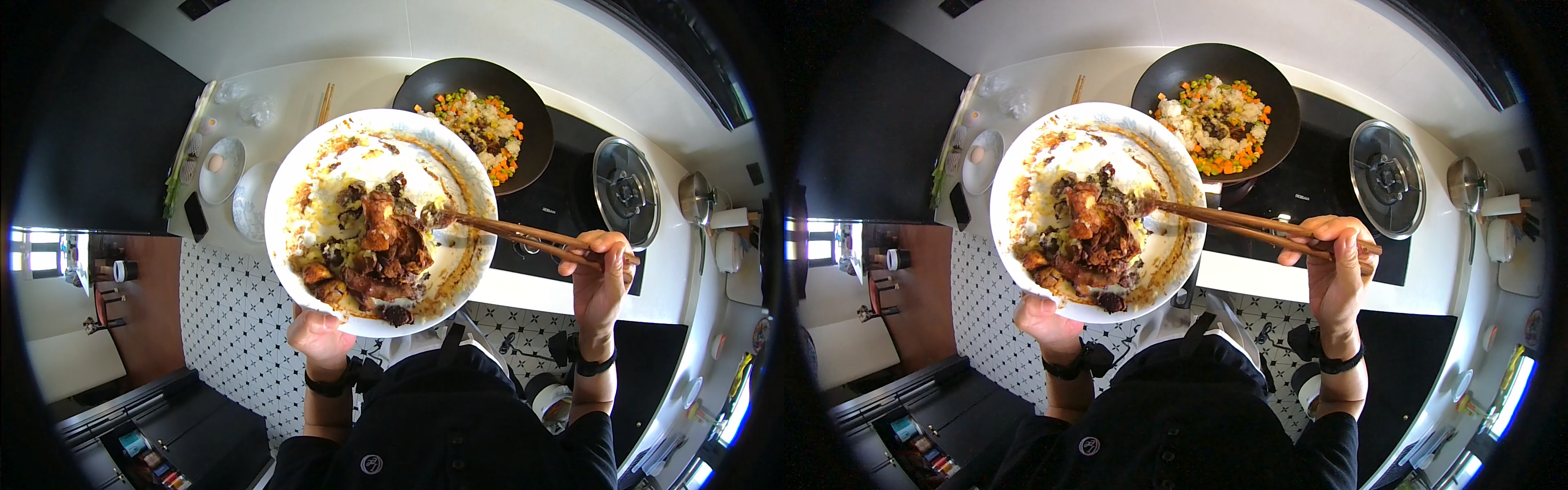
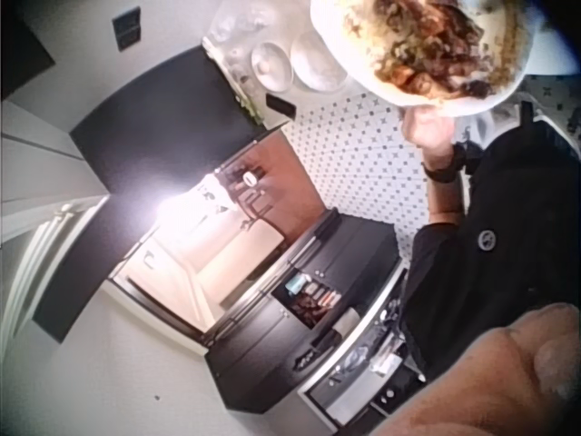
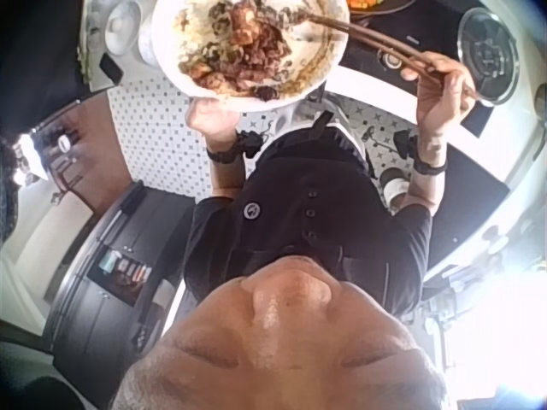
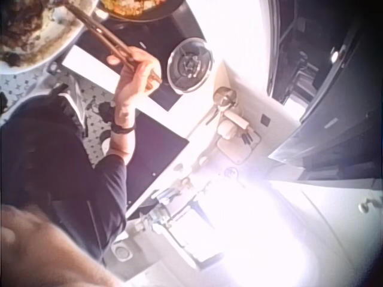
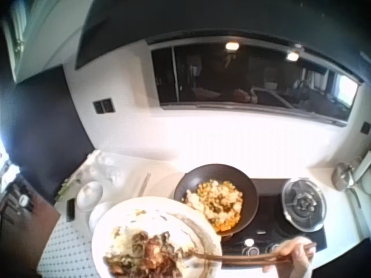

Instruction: The person stirs a pan of mixed vegetables and rice on the stove, then retrieves a bowl of braised meat from the refrigerator. They unwrap the bowl, transfer the meat into the pan, and cover the bowl with plastic wrap.

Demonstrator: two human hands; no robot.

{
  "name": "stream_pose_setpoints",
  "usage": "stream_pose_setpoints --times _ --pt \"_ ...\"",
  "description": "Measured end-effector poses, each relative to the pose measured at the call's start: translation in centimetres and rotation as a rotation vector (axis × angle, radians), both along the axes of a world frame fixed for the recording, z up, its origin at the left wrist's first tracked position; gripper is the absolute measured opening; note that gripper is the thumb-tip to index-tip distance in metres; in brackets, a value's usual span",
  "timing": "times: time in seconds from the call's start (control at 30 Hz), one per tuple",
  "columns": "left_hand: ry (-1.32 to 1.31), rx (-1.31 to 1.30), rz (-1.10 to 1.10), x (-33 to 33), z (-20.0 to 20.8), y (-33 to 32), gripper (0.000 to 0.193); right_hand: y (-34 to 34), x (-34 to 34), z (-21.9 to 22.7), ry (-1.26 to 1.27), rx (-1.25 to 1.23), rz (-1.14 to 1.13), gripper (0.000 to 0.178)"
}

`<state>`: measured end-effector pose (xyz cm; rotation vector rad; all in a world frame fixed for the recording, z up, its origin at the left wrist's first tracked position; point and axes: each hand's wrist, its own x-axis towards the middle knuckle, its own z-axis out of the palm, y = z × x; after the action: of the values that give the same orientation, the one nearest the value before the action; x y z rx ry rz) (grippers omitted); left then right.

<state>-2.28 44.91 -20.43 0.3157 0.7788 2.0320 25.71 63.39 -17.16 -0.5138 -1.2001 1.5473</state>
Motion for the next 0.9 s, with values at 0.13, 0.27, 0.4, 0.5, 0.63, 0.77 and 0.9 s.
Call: stream_pose_setpoints --times 0.13,0.27,0.4,0.5,0.63,0.77,0.9 --pt "-0.025 -0.052 0.069 0.1 -0.2 0.5 0.080 1.3 0.3 -0.2 0.058 -0.025 -0.129 0.032" --pt "-0.032 -0.113 0.097 -0.2 -1.3 0.7 0.071 5.1 -0.7 -1.2 -0.127 0.037 -0.317 0.030" --pt "-0.058 -0.119 0.084 -0.5 -2.5 1.0 0.066 8.6 -4.0 -2.9 -0.415 -0.045 -0.176 0.029" --pt "-0.068 -0.083 0.071 -0.5 -3.1 1.3 0.065 7.5 -3.7 -2.3 -0.323 0.106 -0.193 0.029" --pt "-0.053 -0.056 0.088 -0.7 -3.2 1.9 0.063 4.0 -1.8 0.4 -0.217 0.163 -0.235 0.030" --pt "-0.109 -0.100 0.073 -0.5 -2.6 2.0 0.069 0.7 -0.8 2.6 -0.172 0.140 -0.061 0.032" --pt "-0.133 -0.087 0.063 -0.2 -1.6 1.8 0.065 -2.4 -0.3 3.4 -0.240 0.105 0.034 0.037"
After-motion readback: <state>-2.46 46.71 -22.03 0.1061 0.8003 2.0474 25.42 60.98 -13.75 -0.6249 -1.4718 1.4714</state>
